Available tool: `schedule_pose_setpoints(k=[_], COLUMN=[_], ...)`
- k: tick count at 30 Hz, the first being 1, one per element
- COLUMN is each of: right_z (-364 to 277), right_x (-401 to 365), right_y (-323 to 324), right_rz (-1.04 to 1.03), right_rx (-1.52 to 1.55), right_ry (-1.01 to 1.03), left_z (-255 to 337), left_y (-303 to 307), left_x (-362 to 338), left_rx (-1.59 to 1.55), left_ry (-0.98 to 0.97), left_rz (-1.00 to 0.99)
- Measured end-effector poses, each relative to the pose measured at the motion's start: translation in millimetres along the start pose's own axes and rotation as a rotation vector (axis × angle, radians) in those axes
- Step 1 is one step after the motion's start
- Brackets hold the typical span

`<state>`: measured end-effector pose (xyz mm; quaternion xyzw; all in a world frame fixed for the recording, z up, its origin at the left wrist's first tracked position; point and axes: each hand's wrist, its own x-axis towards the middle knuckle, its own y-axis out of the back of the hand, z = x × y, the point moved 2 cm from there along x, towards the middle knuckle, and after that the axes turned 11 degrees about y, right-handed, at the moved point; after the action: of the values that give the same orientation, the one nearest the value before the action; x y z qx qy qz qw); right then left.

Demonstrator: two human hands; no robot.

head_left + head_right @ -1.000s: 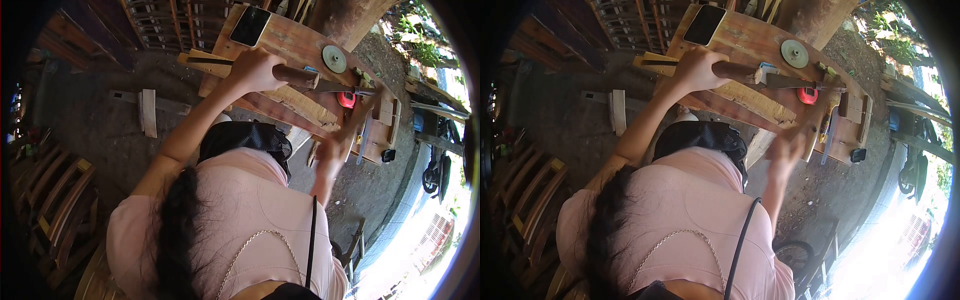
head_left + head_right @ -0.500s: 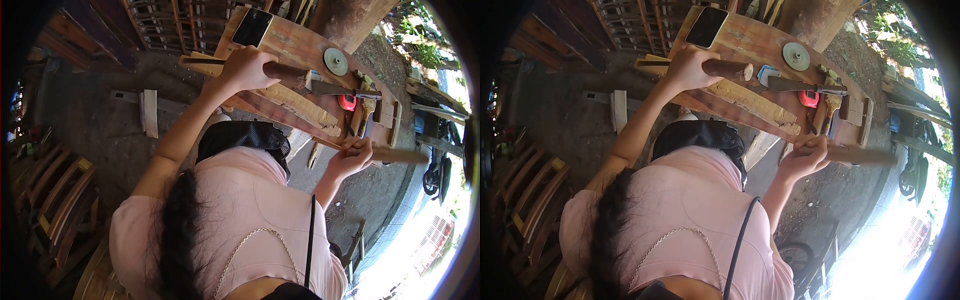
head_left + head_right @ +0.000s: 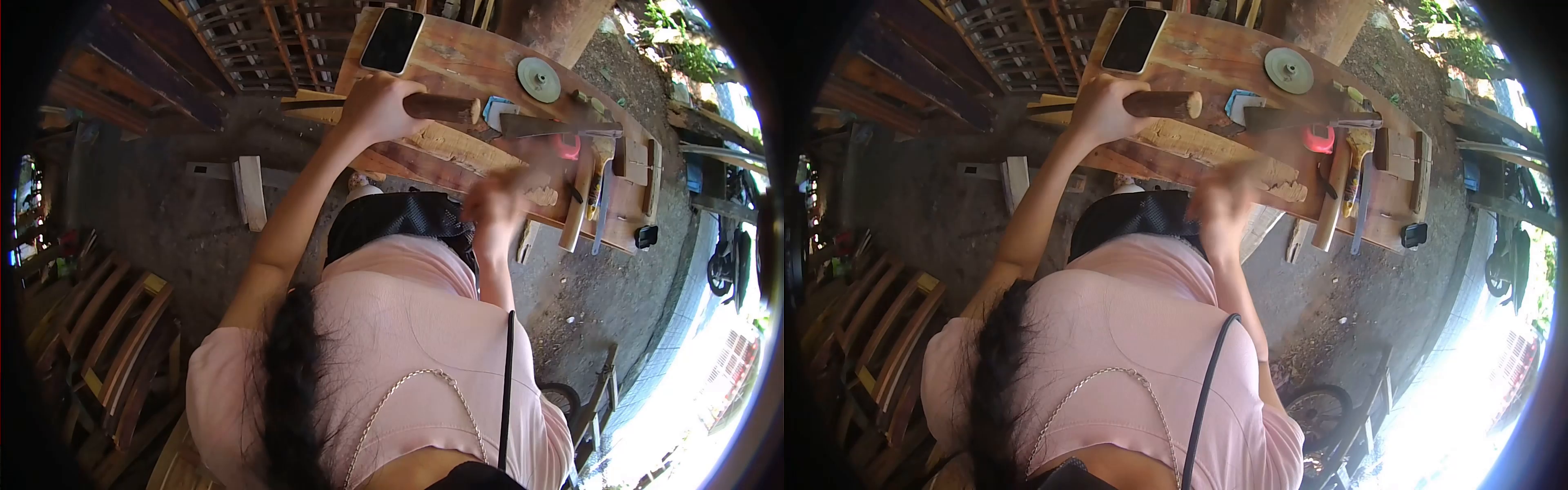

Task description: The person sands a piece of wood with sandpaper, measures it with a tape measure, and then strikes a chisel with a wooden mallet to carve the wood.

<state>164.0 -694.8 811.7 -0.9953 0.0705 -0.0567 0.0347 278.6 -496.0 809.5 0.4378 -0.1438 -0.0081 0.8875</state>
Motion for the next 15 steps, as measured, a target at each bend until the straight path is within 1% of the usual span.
schedule_pose_setpoints(k=[1, 3, 4, 5, 7, 8, 9, 11, 12, 13, 14, 15], right_z=[0, -3, -4, -7, -11, -13, -12, -13, -5, 7, 2, -3], right_x=[-5, -9, -8, -6, -5, -8, -14, -30, -39, -52, -58, -65], right_y=[-8, 14, 34, 51, 82, 97, 118, 146, 166, 190, 199, 205], right_rz=[-0.152, -0.066, 0.011, 0.113, 0.360, 0.466, 0.493, 0.818, 0.825, 0.888, 0.956, 0.973], right_rx=[-0.150, -0.074, -0.069, 0.023, 0.068, 0.116, 0.112, 0.058, 0.049, 0.065, 0.077, 0.065], right_ry=[-0.225, -0.209, -0.153, -0.044, 0.075, 0.098, 0.127, 0.065, 0.073, 0.119, 0.161, 0.167], left_z=[-2, -4, 3, 26, 77, 102, 128, 170, 188, 204, 217, 224], left_y=[2, 2, -1, -3, -23, -38, -53, -87, -105, -120, -129, -138], left_x=[0, 0, -2, -4, -12, -16, -20, -30, -40, -50, -60, -63], left_rx=[0.002, 0.010, -0.016, -0.093, -0.146, -0.183, -0.220, -0.180, -0.137, -0.096, -0.150, -0.163], left_ry=[-0.012, -0.008, -0.070, -0.142, -0.239, -0.278, -0.319, -0.381, -0.419, -0.462, -0.458, -0.473], left_rz=[-0.008, -0.022, -0.003, -0.005, -0.086, -0.127, -0.170, -0.328, -0.400, -0.472, -0.560, -0.570])
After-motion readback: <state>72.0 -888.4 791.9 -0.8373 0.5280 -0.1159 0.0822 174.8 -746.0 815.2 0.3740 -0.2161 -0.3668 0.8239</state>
